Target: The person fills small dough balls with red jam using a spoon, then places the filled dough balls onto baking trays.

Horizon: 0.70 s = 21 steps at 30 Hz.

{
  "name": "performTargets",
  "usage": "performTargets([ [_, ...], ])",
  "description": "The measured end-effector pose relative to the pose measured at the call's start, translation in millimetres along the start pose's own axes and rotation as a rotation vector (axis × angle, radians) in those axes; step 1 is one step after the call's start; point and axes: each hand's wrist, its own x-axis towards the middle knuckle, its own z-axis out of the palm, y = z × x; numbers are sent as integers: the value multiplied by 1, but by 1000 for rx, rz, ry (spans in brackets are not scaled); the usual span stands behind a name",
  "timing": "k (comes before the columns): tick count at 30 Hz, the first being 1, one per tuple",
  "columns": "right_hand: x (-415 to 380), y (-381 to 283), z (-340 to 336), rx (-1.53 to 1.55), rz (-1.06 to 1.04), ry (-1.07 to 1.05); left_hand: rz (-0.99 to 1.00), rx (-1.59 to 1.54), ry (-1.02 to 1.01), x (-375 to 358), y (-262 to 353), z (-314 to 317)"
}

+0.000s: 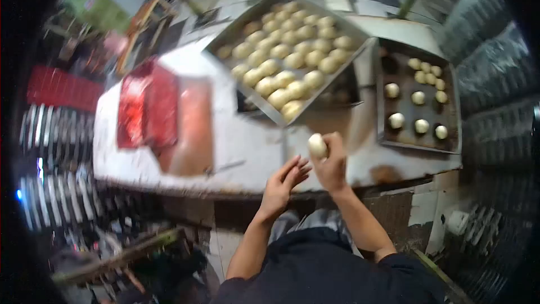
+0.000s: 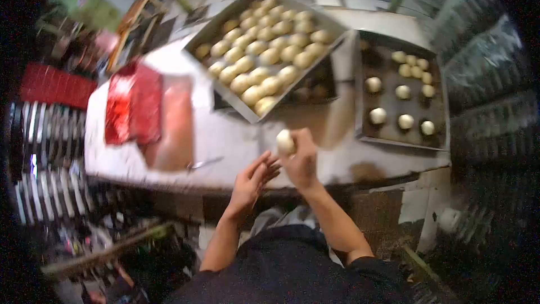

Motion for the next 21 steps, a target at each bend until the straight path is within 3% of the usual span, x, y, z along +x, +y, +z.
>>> performTargets([
  [1,-47,-20,33,-103,-184,-134,1,-44,7,-16,-2,-39],
  [3,-109,-77,85,-93,-361,-372,83,-29,221,-59,7,-106],
  [4,-130,-113,100,-5,-290,-519,135,-116,324,-84,10,-138],
  [7,-164,-169,155,310,-298,-640,265,-370,509,-147,22,-224],
  [9,-162,-197,183,243,-455,-522,311,-601,485,-164,29,-250],
  [12,-140,-202,226,12,-635,-403,113,-434,377,-153,4,-261],
  [13,-135,-179,253,-63,-644,-390,84,-351,328,-150,-5,-253],
  [15,-118,-148,269,-32,-478,-436,-40,-175,344,-150,37,-251],
  [17,-104,-128,280,-125,-400,-511,-32,-167,343,-133,62,-267],
  [18,-98,-120,285,-165,-359,-551,25,-251,335,-125,57,-284],
  [21,-76,-96,303,-510,-491,-393,168,-435,341,-108,72,-335],
])
